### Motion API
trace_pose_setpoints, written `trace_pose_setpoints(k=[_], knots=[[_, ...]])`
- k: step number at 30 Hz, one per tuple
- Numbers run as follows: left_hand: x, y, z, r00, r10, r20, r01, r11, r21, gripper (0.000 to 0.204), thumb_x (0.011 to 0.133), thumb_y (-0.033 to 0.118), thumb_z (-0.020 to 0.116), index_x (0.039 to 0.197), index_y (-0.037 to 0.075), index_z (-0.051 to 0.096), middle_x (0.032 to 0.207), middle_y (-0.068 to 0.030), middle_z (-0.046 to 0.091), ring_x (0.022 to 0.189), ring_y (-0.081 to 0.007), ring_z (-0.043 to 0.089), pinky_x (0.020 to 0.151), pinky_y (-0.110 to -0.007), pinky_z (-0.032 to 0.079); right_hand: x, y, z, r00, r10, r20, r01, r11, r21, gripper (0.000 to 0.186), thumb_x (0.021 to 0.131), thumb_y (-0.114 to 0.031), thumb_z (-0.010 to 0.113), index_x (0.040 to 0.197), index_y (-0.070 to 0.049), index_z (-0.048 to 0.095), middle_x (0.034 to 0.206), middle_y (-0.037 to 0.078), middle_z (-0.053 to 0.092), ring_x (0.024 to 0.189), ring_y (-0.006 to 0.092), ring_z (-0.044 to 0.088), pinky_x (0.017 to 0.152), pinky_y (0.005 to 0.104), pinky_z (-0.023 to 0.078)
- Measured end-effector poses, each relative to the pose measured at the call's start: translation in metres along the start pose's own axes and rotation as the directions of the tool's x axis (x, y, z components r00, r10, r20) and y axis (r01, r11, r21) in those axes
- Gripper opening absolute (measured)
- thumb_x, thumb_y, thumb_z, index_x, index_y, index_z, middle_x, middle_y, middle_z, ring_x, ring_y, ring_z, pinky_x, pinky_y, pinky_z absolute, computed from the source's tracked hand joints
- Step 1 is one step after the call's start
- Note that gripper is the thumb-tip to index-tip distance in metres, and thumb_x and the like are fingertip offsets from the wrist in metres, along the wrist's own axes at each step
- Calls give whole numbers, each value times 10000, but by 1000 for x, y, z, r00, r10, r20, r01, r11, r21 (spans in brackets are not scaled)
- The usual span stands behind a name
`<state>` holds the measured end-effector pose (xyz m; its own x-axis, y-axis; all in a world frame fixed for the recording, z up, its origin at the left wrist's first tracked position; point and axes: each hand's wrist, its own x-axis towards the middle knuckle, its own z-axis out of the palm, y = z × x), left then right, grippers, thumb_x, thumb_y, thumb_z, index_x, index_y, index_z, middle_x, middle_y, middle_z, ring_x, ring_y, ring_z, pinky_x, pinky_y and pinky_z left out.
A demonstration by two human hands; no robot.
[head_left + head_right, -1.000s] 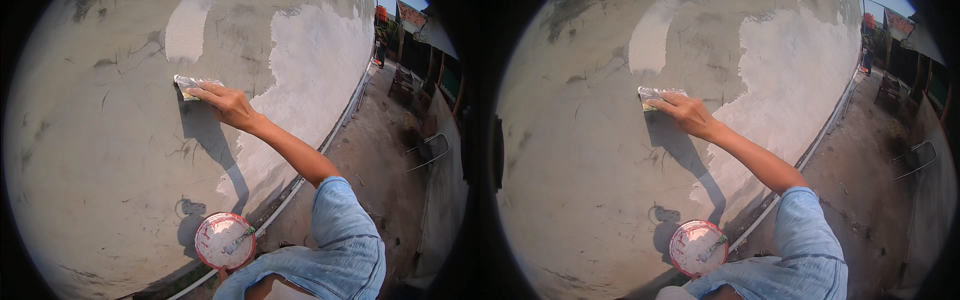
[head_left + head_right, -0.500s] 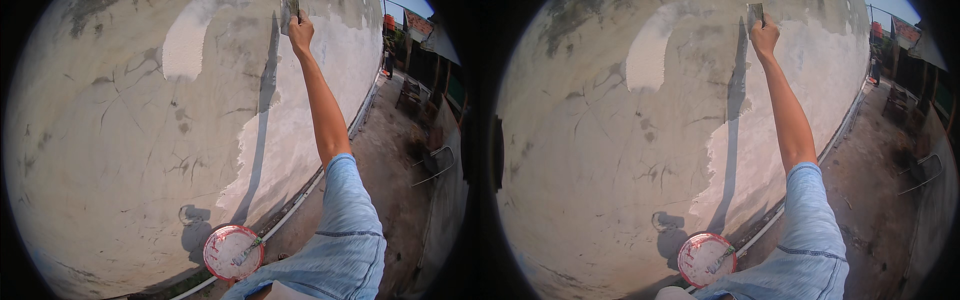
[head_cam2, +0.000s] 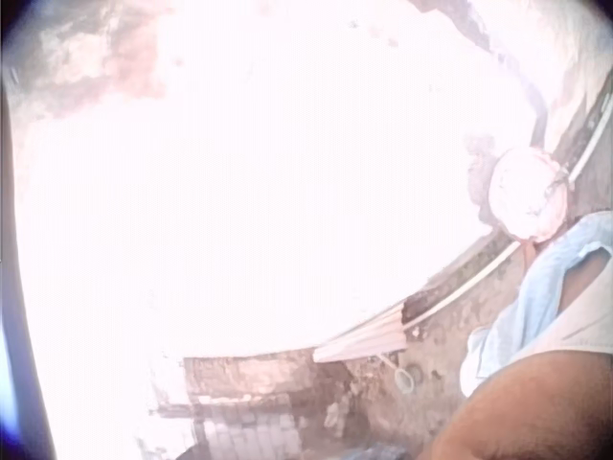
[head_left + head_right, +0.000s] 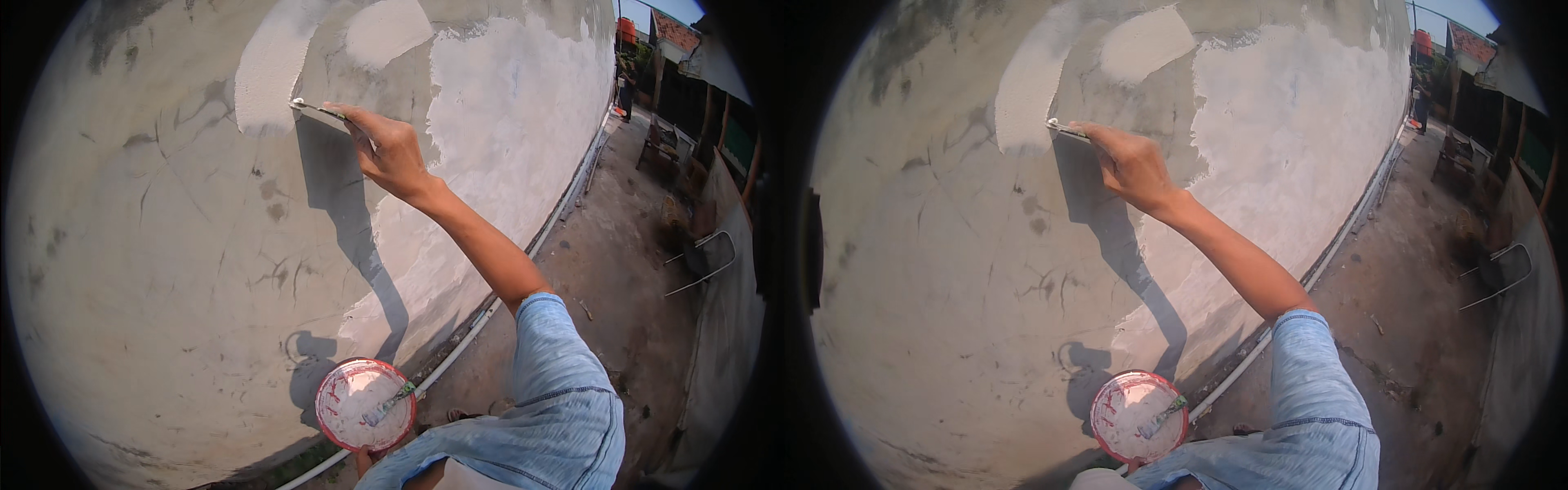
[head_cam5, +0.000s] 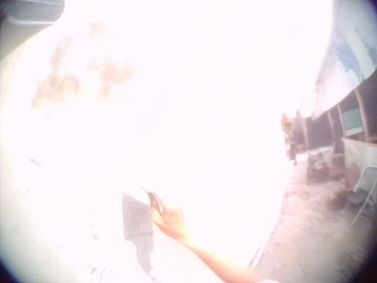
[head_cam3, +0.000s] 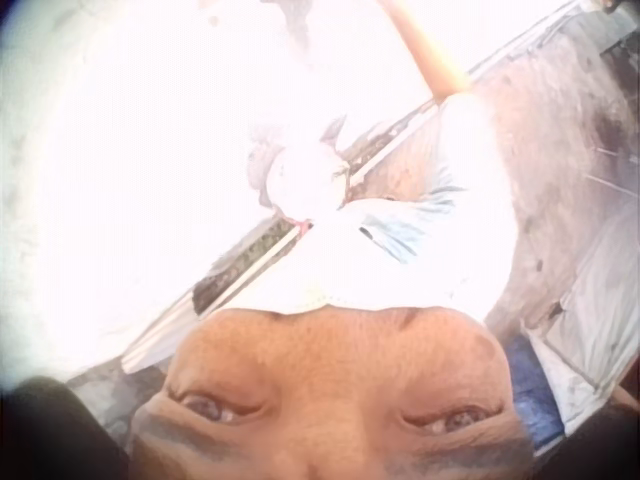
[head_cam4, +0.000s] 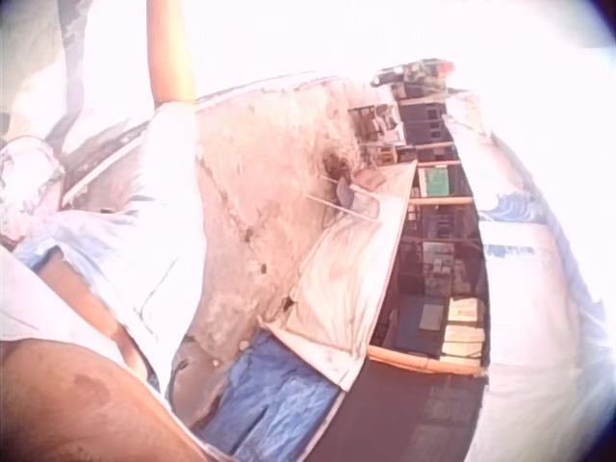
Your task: The person applies white plaster to a wall using a trowel and a bucket. They repeatedly scoop plaster from the bucket and spread it onto the wall surface, smoothing the material with the trowel.
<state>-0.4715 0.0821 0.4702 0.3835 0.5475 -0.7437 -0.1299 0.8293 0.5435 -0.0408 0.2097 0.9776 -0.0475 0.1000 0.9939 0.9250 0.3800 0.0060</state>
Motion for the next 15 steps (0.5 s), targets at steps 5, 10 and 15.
trace_pose_setpoints(k=[5,10,15], knots=[[10,-6,19,999,-10,47,10,1000,10,524,882,172,463,1382,23,421,1227,-194,611,1006,-325,664,906,-469,568,82,120,-101,875,210,-435,-312,934,-176,231,946,-158,578,1116,-31,670,741,49,652,666,121,553,659,282,464],[6,-9,17,999,6,35,-6,1000,-7,527,879,166,464,1383,21,418,1230,-197,609,1009,-328,662,908,-471,567,105,169,-92,859,264,-438,-427,841,-332,278,902,-180,591,1147,-92,689,759,131,692,702,247,672,683,343,500],[2,-14,13,1000,6,24,-5,1000,-23,530,876,160,465,1384,19,416,1233,-200,606,1013,-331,661,910,-473,567,72,104,-39,889,221,-401,-355,885,-301,268,906,-123,617,1161,-135,696,719,112,686,605,234,644,602,312,487]])
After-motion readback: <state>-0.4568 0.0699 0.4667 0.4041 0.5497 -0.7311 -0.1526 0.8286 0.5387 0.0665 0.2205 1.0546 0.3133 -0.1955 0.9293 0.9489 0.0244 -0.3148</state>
